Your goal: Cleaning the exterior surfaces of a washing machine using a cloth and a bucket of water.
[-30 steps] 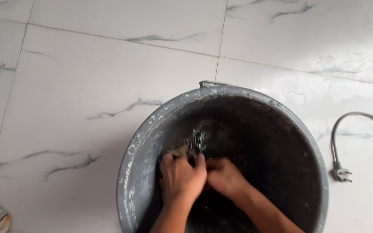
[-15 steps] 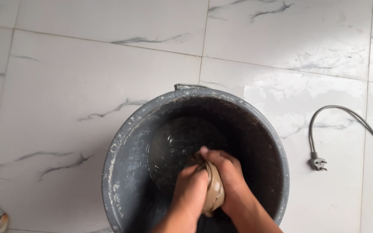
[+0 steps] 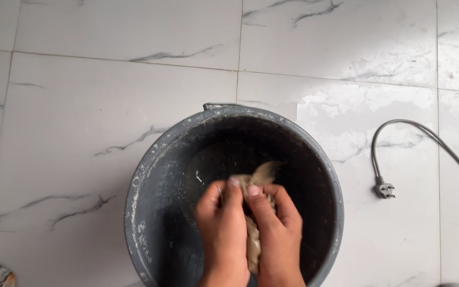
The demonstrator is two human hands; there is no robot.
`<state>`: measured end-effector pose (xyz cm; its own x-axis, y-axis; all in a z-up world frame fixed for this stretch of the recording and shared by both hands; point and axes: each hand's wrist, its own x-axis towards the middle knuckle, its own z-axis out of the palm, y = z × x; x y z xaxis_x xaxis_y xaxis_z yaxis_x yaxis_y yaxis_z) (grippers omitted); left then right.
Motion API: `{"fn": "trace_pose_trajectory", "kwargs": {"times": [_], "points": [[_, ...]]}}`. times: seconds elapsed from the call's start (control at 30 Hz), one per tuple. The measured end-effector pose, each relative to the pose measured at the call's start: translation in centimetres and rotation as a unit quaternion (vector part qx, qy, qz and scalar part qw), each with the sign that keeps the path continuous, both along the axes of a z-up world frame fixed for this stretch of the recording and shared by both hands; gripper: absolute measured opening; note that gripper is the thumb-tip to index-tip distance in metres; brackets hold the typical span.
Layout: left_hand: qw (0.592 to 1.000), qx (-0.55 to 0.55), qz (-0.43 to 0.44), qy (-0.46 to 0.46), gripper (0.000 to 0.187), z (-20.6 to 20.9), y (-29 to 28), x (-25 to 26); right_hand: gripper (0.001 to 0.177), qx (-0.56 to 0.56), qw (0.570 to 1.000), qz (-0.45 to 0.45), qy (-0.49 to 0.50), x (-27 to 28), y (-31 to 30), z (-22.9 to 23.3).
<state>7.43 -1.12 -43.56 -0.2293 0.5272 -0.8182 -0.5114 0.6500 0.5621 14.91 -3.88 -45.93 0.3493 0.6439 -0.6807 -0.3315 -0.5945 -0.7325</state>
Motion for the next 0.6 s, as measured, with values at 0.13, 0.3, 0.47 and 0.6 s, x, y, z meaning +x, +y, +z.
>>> {"fn": "trace_pose_trajectory", "kwargs": {"times": [0.13,0.3,0.47,0.6], "points": [[0.999,-0.011,0.040,0.013,0.028,1.0,0.5,-0.3,0.022,-0.070,0.996,-0.016,0.049,-1.4,4.2,6.0],[0.866,0.264,-0.296,0.306,0.038,2.9,-0.4,-2.3,0.033,-0.205,0.944,-0.037,0.255,-0.8,2.6,3.6],[0.696,0.462,-0.367,0.409,0.038,2.4,-0.2,-3.0,0.027,-0.191,0.925,-0.088,0.317,-0.3,3.1,3.6],[0.865,0.272,-0.309,0.287,0.030,2.9,1.9,-2.0,0.025,-0.158,0.925,-0.109,0.327,-1.6,4.7,4.7]]}}
